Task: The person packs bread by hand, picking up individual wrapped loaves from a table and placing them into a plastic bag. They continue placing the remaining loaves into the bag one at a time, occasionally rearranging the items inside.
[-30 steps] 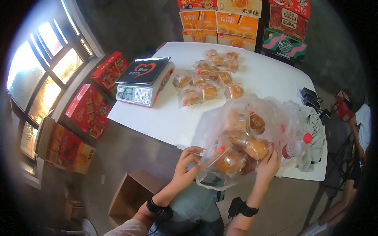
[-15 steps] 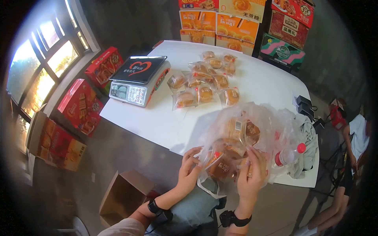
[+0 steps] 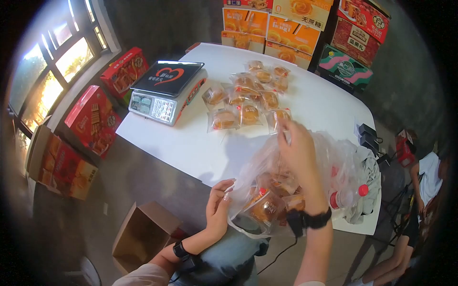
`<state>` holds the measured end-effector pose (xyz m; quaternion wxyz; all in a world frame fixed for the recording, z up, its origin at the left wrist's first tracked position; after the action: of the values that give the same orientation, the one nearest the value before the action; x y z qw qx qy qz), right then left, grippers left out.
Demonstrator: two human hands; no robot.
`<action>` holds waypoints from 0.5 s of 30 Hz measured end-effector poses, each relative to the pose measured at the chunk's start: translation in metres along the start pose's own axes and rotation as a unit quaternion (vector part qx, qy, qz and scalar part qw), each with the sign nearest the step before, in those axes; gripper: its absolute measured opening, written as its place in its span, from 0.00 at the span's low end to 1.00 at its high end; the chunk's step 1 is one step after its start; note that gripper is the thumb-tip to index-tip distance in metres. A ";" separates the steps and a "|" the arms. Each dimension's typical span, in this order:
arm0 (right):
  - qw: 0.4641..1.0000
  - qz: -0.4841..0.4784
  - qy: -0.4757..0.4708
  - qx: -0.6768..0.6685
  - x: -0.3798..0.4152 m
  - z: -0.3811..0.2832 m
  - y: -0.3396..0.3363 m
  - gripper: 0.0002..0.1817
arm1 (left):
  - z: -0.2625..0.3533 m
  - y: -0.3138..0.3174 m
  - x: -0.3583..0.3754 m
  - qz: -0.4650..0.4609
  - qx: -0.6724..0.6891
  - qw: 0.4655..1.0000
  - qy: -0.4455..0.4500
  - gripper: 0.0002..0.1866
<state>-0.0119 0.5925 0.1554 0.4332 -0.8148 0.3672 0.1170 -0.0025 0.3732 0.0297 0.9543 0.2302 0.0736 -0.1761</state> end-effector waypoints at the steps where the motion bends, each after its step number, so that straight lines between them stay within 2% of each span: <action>1: 0.998 -0.035 0.042 0.003 -0.018 0.016 0.009 0.15 | 0.003 -0.001 0.000 0.002 -0.003 1.000 0.014 0.03; 2: 0.994 -0.069 0.085 0.006 -0.034 0.033 0.018 0.17 | 0.005 -0.001 0.000 0.004 -0.002 1.000 0.013 0.03; 3: 0.994 -0.070 0.084 0.007 -0.051 0.051 0.029 0.17 | 0.008 -0.001 0.000 0.012 -0.006 1.000 0.011 0.04; 5: 0.968 -0.107 0.174 0.146 -0.071 0.109 0.058 0.30 | 0.011 -0.003 -0.002 0.020 -0.009 1.000 0.010 0.05; 6: 0.968 -0.107 0.172 0.147 -0.073 0.132 0.074 0.30 | 0.010 -0.003 -0.002 0.015 -0.020 1.000 0.003 0.05; 8: 0.918 -0.170 0.243 0.261 -0.070 0.177 0.105 0.46 | 0.008 -0.005 -0.004 0.013 -0.030 0.999 -0.002 0.05; 9: 0.919 -0.171 0.241 0.261 -0.067 0.184 0.114 0.46 | 0.006 -0.005 -0.005 -0.001 -0.029 0.999 -0.012 0.04; 11: 0.910 -0.183 0.224 0.297 -0.057 0.191 0.128 0.54 | 0.003 -0.004 -0.010 -0.011 -0.030 0.999 -0.021 0.03; 15: 0.908 -0.207 0.214 0.296 -0.056 0.180 0.133 0.55 | -0.003 -0.002 -0.014 -0.020 -0.051 0.997 -0.056 0.03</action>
<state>-0.1217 0.7153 -0.0058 0.5801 -0.7121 0.2923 -0.2663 -0.0164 0.3776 0.0291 0.9636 0.1696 0.0334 -0.2040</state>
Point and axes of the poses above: each hand's wrist, its own x-axis away from the middle knuckle, its own y-axis out of the palm, z = x × y, the point moved 6 cm from there along -x, towards the middle knuckle, and after that the axes turned 5 degrees about z, right-handed, at the moved point
